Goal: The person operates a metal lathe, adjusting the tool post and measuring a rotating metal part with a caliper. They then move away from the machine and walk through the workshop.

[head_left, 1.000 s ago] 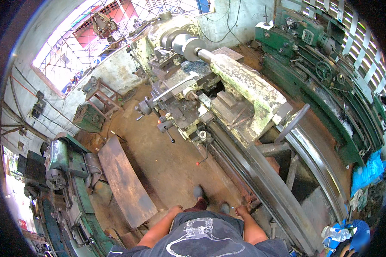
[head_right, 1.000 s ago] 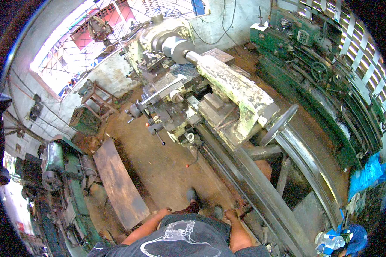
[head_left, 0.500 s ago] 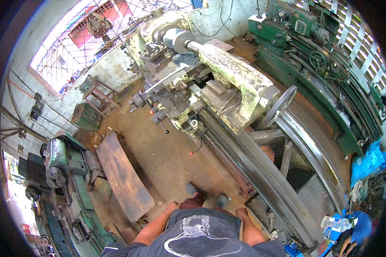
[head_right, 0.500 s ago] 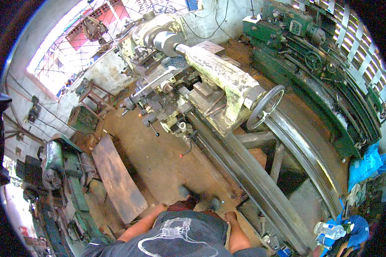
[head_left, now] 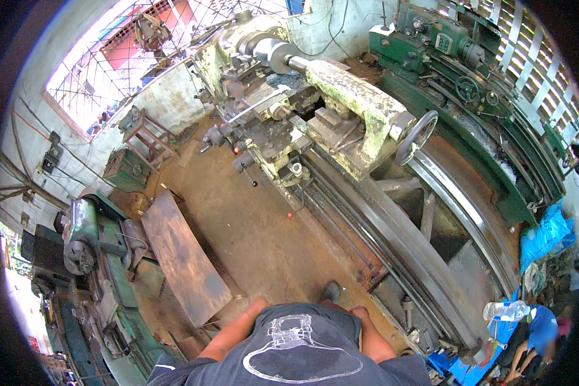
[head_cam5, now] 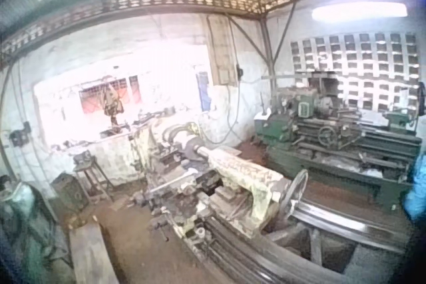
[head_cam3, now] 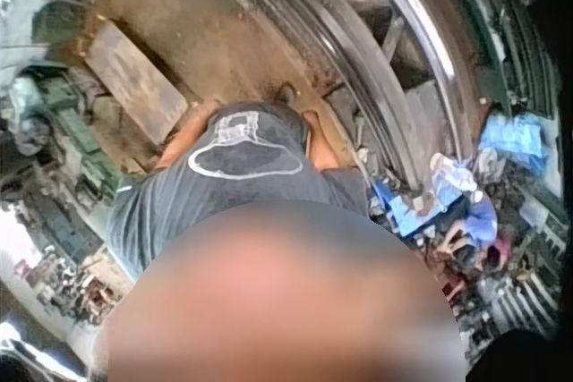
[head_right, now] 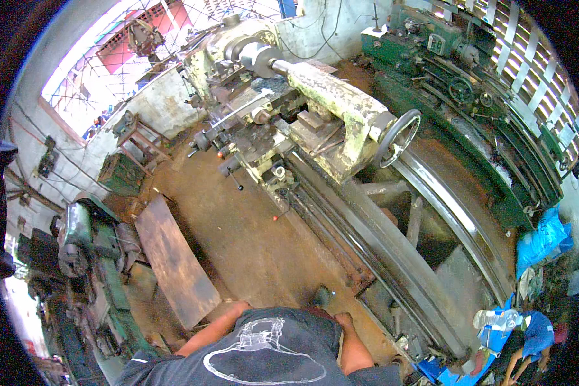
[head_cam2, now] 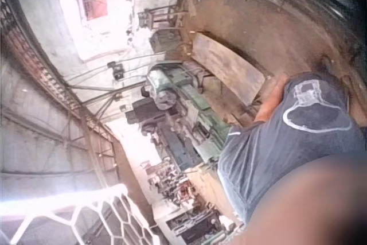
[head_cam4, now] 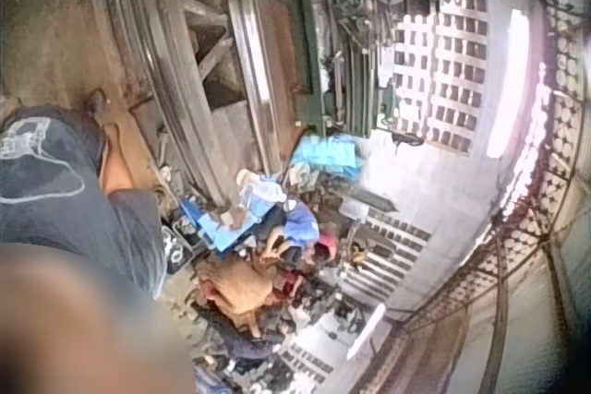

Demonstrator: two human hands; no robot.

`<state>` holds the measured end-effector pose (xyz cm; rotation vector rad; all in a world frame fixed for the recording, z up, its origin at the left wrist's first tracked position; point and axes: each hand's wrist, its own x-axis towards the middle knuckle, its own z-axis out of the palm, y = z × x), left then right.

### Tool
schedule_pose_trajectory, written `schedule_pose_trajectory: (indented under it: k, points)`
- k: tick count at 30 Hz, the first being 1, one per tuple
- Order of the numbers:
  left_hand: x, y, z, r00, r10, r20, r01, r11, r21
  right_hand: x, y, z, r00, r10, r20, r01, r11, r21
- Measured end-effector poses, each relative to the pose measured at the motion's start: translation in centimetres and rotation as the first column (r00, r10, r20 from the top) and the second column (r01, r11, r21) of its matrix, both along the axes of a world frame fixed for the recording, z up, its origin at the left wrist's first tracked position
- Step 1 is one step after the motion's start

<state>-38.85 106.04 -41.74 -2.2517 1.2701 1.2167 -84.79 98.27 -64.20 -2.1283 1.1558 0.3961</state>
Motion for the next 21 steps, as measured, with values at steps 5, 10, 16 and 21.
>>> schedule_pose_trajectory:
  k: [5, 10, 16, 21]
  points:
    - [0.7, 6.9, -1.0, 0.993, 0.011, -0.114, 0.009, 0.985, 0.172, 1.0, 6.0, -0.4, 0.905, -0.329, 0.269, 0.281, 0.938, 0.203]
    - [2.4, 15.5, -3.4, 0.916, 0.258, -0.308, -0.076, 0.864, 0.498, 1.9, 13.2, -1.4, 0.969, -0.222, -0.11, 0.237, 0.96, 0.151]
    - [3.3, 24.8, -5.1, 0.745, 0.573, -0.341, -0.159, 0.65, 0.743, -2.7, 23.2, 0.4, 0.892, -0.45, 0.027, 0.415, 0.843, 0.342]
    - [2.5, 28.0, -5.9, 0.822, 0.467, -0.326, -0.097, 0.679, 0.728, -2.8, 24.4, 4.5, 0.893, -0.4, -0.205, 0.448, 0.823, 0.35]
